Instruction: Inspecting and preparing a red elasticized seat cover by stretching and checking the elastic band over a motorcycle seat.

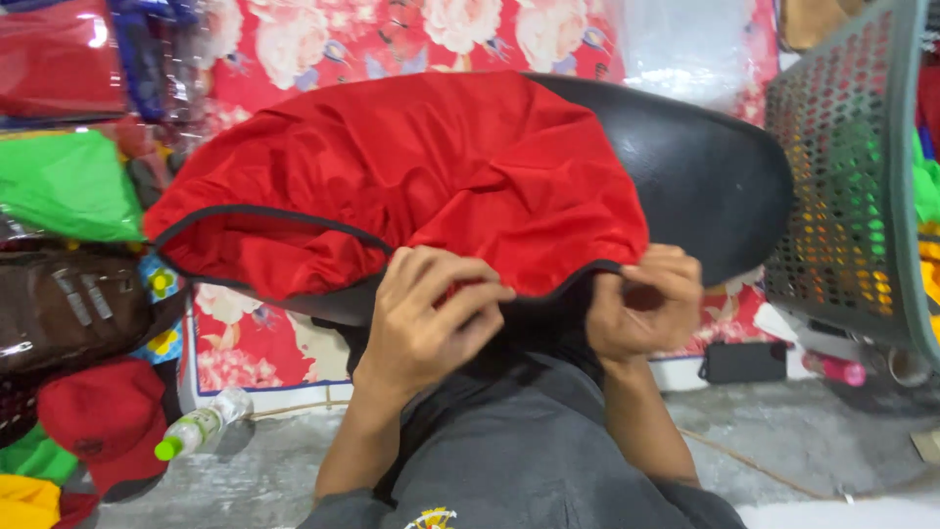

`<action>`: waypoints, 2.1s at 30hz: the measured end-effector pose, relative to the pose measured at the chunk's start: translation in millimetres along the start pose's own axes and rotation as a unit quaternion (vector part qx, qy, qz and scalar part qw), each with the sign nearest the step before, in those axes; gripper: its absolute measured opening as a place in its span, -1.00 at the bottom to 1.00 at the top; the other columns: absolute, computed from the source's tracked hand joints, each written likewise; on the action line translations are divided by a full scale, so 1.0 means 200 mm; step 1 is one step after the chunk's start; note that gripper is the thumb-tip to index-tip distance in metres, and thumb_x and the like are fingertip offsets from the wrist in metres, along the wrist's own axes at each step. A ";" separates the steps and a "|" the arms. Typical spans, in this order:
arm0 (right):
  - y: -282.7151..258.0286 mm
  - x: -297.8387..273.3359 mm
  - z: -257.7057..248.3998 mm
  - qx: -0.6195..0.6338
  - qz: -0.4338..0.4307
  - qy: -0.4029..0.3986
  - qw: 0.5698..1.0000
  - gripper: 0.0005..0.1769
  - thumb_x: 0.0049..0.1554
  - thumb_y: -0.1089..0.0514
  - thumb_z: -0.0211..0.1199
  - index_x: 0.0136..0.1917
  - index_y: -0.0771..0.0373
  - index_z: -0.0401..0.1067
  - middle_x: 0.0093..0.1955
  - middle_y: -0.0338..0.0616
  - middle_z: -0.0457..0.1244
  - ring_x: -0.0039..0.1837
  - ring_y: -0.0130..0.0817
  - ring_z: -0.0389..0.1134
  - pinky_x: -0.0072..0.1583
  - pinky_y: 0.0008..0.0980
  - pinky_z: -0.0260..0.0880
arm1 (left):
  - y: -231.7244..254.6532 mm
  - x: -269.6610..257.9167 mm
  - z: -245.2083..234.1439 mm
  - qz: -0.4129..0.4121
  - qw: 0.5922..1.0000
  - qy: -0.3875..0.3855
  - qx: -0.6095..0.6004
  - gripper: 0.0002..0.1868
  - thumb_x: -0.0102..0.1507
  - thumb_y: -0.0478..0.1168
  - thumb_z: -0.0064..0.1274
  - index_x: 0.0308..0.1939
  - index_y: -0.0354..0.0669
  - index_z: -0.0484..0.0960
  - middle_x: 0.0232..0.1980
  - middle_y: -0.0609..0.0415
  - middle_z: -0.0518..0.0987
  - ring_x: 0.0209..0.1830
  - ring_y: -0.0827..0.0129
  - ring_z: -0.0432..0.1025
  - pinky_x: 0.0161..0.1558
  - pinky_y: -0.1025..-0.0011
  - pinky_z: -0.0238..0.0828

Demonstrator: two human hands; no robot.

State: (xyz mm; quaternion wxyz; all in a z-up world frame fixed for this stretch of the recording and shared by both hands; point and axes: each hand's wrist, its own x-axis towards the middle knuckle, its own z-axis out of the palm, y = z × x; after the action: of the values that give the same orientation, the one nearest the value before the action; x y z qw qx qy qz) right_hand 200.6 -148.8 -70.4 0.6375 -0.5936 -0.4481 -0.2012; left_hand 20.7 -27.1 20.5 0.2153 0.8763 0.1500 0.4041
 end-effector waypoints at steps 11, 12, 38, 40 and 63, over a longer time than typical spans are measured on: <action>0.01 -0.04 0.03 0.085 -0.080 -0.013 0.993 -0.73 -0.14 0.76 0.31 -0.35 0.49 0.45 -0.46 0.08 0.16 -0.44 -0.13 0.15 -0.30 -0.19 0.20 | 0.00 -0.05 -0.06 -0.083 0.993 -0.036 0.074 -0.39 -0.10 -0.20 0.04 0.08 0.13 0.60 0.20 0.13 0.47 0.16 0.03 0.23 0.08 0.08 -0.09; 0.00 -0.04 0.03 0.080 -0.086 -0.017 0.993 -0.74 -0.14 0.76 0.32 -0.35 0.51 0.46 -0.47 0.07 0.15 -0.45 -0.12 0.15 -0.30 -0.19 0.20 | 0.03 -0.05 -0.06 -0.061 0.995 -0.052 0.052 -0.39 -0.08 -0.15 0.10 0.10 0.11 0.58 0.19 0.12 0.49 0.15 0.03 0.27 0.06 0.04 -0.09; -0.19 0.08 -0.06 -0.059 -0.040 -0.085 0.994 -0.71 0.09 0.72 0.41 -0.10 0.46 0.45 0.07 0.11 0.25 0.13 0.09 0.39 0.20 -0.06 0.49 | 0.00 -0.20 -0.05 0.025 0.975 0.190 -0.111 -0.59 0.06 -0.49 0.52 -0.09 -0.15 0.71 -0.02 0.12 0.59 -0.34 0.42 0.45 -0.23 0.42 0.50; -0.19 0.09 -0.13 -0.073 -0.058 -0.034 0.995 -0.73 0.09 0.71 0.44 -0.10 0.48 0.50 0.02 0.16 0.24 0.11 0.16 0.40 0.07 -0.09 0.40 | 0.00 -0.21 -0.09 -0.001 0.974 0.206 -0.093 -0.60 0.04 -0.46 0.51 -0.11 -0.12 0.71 -0.06 0.13 0.60 -0.31 0.43 0.51 -0.20 0.41 0.50; 0.14 0.08 -0.21 -0.115 -0.188 0.026 0.975 -0.84 0.13 0.48 0.48 -0.30 0.41 0.68 -0.33 0.15 0.35 -0.35 -0.08 0.21 -0.21 -0.11 0.28 | -0.31 -0.25 0.01 0.104 0.977 0.175 0.071 -0.92 0.27 -0.39 0.38 -0.34 -0.22 0.84 -0.38 -0.06 0.68 -0.58 0.27 0.39 -0.30 0.26 0.30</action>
State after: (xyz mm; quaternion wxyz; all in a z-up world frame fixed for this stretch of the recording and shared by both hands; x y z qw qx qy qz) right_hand 245.4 -178.2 -69.3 0.5272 -0.5623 -0.5091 -0.3831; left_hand -14.1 4.7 -44.2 0.0797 0.8160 0.1219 0.5595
